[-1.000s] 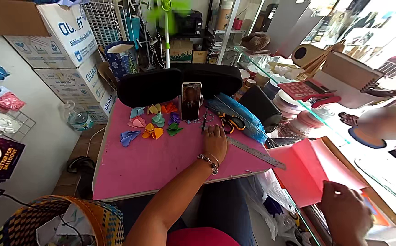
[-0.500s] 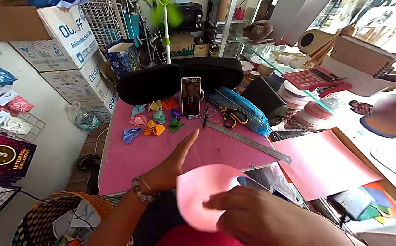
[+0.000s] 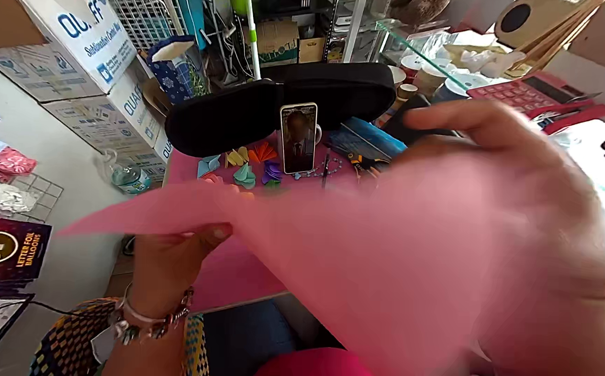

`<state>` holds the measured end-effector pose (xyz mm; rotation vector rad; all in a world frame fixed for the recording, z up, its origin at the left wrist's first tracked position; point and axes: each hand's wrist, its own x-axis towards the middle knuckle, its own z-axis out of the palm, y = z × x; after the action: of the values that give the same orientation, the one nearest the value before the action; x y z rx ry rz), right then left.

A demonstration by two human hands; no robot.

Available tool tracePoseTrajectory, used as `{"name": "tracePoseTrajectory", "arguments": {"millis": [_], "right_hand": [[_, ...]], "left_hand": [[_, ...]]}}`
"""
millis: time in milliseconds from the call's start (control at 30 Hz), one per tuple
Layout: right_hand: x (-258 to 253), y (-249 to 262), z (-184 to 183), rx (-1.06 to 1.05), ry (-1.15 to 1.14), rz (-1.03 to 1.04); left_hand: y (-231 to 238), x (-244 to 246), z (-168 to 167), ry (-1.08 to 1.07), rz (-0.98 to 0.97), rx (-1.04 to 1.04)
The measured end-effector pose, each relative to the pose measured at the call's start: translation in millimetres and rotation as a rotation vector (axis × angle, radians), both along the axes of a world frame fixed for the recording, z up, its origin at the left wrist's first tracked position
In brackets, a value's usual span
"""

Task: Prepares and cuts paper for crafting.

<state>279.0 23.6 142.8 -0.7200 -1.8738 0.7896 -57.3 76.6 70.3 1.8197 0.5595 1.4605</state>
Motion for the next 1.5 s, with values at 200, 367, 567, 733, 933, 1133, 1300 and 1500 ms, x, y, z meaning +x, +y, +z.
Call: {"name": "tracePoseTrajectory", "arguments": {"millis": [200,367,567,733,933,1133,1300,1500], "right_hand": [[10.1,-43.0,-87.7,-0.008,-0.016,0.128],[-17.2,-74.5,-121.0,-0.175,0.021,0.137],[-45.1,-58.2,-94.2,-0.029,0.080,-0.172],[-11.9,-43.6,-89.2,0.330,0.042,-0.411],[25.3,-59.3,-140.1,0.279,-0.137,-0.325],[31.6,-89.3,-198.5,0.053,-0.379,-0.367],[32.7,-96.7,-215.4,-0.028,-0.329,-0.364],[30.0,-78.6,-202.2,-0.143,-0.093,-0.241]], "left_hand": [[-9.2,-4.6,-26.2,0.148,-0.040,0.316],[-23.3,15.6,-29.8,0.060,0.347,-0.135],[-14.7,26.0,25.2,0.125,0.524,0.134],[-47.2,-3.7,29.3,0.199,-0.014,0.361],[-97.3,1.8,-21.8,0.236,-0.400,0.150],[-114.6,5.6,-80.2,0.734,-0.087,0.340],[-109.0,0.1,-106.5,0.775,-0.128,0.256],[-84.7,0.4,-97.7,0.654,-0.129,-0.045]]}}
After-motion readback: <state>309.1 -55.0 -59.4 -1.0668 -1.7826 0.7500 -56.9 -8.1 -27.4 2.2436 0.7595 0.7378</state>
